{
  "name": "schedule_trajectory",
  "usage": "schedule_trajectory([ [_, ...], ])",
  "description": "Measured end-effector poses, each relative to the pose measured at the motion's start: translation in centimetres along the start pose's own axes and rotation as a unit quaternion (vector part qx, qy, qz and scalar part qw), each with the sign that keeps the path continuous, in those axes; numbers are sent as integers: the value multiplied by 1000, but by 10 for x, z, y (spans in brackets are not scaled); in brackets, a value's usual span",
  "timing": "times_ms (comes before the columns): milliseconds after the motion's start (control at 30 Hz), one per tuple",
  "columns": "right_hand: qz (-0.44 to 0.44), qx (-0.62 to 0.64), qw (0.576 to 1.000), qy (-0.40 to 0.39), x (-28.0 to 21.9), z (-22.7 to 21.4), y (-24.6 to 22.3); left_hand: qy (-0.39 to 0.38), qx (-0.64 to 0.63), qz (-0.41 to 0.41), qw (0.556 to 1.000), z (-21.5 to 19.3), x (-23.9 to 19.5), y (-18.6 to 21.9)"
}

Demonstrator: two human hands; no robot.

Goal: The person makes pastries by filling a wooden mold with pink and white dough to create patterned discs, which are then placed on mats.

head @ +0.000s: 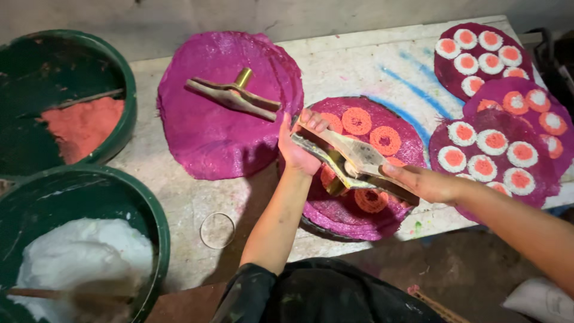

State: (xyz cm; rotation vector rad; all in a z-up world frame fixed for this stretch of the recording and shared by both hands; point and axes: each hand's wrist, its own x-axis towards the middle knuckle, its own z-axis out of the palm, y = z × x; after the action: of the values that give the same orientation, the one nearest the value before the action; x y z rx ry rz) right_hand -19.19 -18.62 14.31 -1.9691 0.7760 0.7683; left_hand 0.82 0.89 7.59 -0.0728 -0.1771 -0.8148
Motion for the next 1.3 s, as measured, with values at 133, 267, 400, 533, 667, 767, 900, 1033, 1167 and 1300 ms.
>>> schedule_trajectory([
  [133,-55,-24,997,41,1,7,13,-14,-30,-3,999,-28,14,-17],
  [267,-120,-5,988,96,7,25,8,-20,-3,-4,1000,-42,23,-16],
  [400,-109,36,990,83,9,33,9,3,18,-21,1000,-51,23,-15],
  [533,-45,41,997,53,16,27,16,40,22,-6,999,-52,23,-21],
  [667,-115,-12,988,99,32,25,22,29,40,9,999,-38,32,-18],
  [767,-222,10,970,96,47,23,17,-15,114,-12,993,-22,40,6],
  [900,-172,71,983,7,60,4,0,5,103,-18,995,-9,52,31],
  [1033,-108,-28,990,81,67,-4,-31,32,76,18,996,-18,67,42],
  [1167,-176,-60,974,128,68,18,-55,35,64,39,997,-42,69,52],
  [1300,-171,-62,975,128,65,24,-63,54,67,35,996,-62,63,55],
])
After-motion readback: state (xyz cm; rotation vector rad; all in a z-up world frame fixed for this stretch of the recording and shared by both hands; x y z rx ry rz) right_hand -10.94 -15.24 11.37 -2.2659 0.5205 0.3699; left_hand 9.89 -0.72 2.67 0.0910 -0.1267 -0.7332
